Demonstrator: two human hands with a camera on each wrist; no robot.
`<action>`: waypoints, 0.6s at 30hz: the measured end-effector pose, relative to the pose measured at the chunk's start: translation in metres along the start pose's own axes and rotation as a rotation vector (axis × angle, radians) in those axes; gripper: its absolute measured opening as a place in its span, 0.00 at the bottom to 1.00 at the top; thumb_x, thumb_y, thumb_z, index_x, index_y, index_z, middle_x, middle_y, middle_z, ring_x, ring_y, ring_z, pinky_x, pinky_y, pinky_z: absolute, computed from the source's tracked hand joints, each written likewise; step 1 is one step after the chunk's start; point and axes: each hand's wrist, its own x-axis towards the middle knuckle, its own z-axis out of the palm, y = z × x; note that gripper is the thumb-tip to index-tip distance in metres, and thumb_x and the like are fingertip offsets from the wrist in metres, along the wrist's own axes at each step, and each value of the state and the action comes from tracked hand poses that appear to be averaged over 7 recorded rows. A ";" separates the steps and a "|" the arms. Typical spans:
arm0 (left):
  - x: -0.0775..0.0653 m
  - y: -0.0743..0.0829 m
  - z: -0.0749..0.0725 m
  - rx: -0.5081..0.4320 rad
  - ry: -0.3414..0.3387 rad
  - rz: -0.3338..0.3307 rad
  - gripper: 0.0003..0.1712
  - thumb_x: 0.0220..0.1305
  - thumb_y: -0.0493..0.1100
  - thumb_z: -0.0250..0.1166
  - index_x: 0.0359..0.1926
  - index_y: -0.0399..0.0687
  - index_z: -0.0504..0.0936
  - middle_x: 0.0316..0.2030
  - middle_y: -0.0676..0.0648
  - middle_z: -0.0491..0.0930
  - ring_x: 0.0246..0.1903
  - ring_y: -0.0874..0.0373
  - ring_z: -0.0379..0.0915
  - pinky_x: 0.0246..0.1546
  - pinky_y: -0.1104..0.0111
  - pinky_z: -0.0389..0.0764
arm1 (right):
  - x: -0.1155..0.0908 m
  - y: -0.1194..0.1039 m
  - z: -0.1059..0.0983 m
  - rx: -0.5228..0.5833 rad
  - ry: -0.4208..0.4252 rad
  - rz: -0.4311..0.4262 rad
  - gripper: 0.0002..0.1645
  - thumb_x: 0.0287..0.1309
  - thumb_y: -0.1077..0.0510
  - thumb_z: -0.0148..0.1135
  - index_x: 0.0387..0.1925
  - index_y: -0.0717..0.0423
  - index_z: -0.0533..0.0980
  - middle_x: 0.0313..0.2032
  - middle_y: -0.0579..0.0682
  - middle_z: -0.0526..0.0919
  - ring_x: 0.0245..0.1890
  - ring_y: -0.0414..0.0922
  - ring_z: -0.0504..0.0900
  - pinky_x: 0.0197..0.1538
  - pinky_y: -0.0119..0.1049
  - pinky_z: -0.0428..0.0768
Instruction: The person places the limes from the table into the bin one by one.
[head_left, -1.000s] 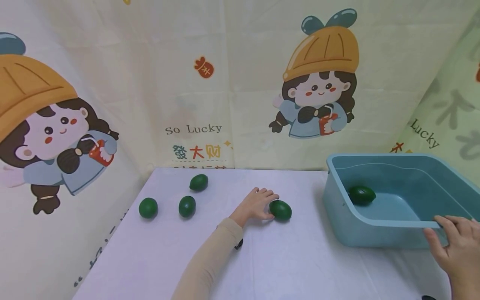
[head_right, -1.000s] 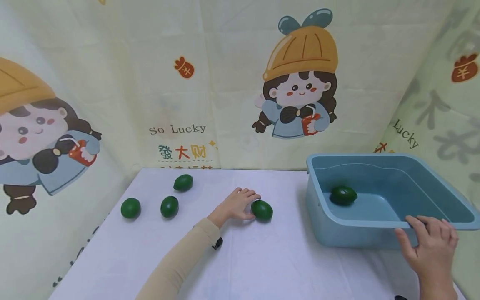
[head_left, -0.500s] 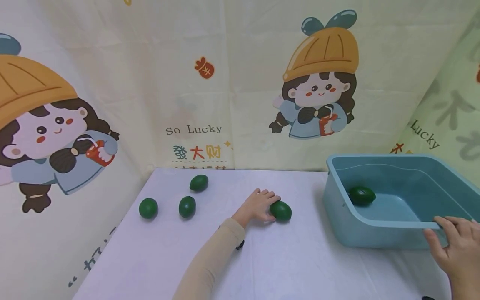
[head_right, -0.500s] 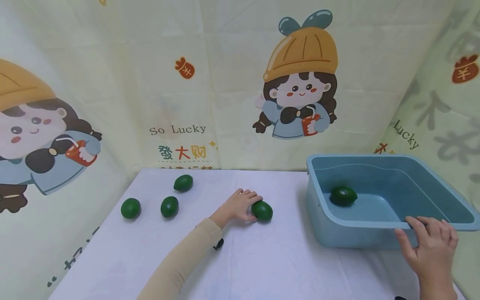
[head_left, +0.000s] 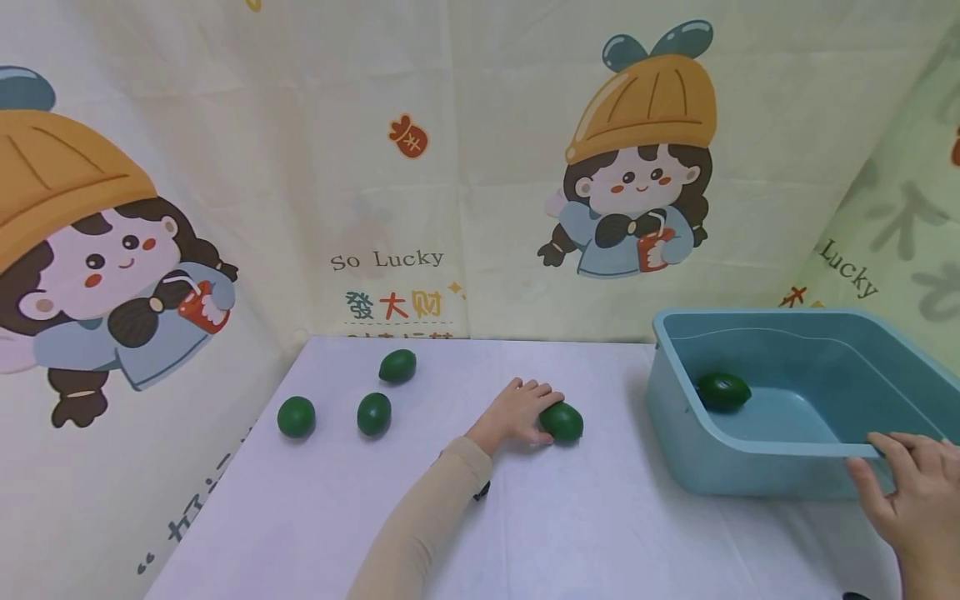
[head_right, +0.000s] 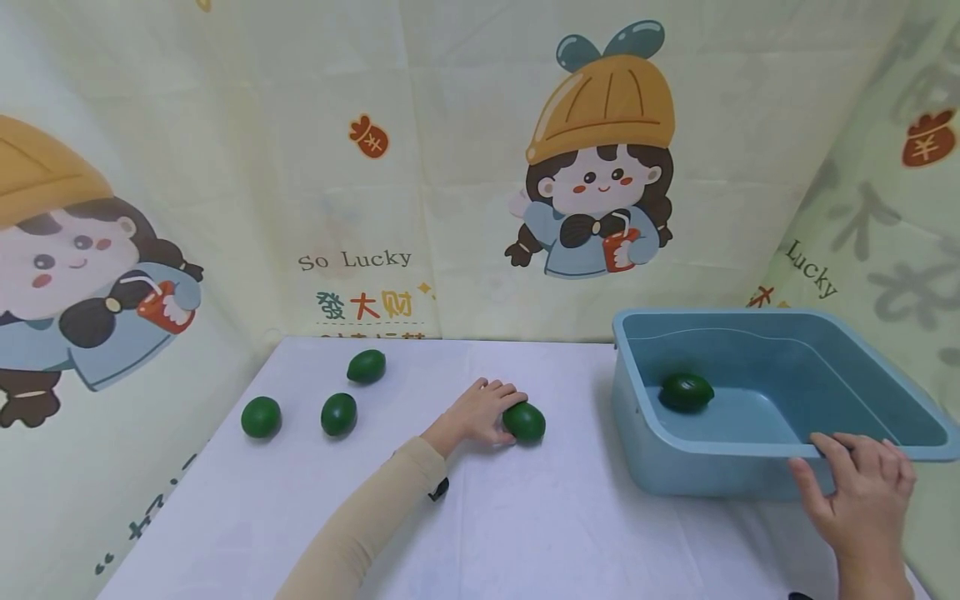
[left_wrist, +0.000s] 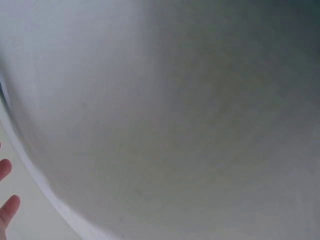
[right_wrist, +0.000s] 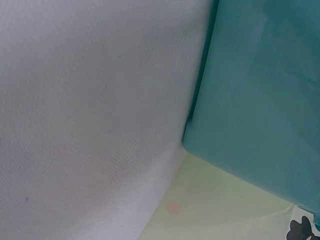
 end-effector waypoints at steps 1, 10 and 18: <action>0.000 0.000 0.000 -0.002 0.000 -0.001 0.40 0.47 0.67 0.61 0.61 0.62 0.64 0.50 0.58 0.69 0.49 0.62 0.64 0.50 0.64 0.63 | 0.000 0.000 0.000 -0.002 -0.001 0.001 0.48 0.56 0.26 0.36 0.33 0.71 0.70 0.36 0.72 0.67 0.39 0.70 0.62 0.65 0.53 0.49; 0.001 0.001 -0.001 0.006 -0.005 0.006 0.40 0.49 0.69 0.59 0.61 0.60 0.64 0.51 0.57 0.68 0.49 0.61 0.65 0.50 0.64 0.64 | 0.001 0.000 0.000 0.005 -0.009 0.012 0.48 0.56 0.26 0.36 0.33 0.71 0.69 0.36 0.72 0.67 0.40 0.70 0.62 0.65 0.53 0.49; 0.002 0.002 0.000 0.020 -0.009 -0.002 0.39 0.49 0.70 0.58 0.60 0.60 0.65 0.51 0.56 0.68 0.49 0.60 0.64 0.50 0.63 0.64 | 0.002 0.000 0.000 0.004 -0.008 0.000 0.48 0.56 0.26 0.37 0.33 0.72 0.69 0.36 0.72 0.67 0.39 0.70 0.62 0.65 0.53 0.49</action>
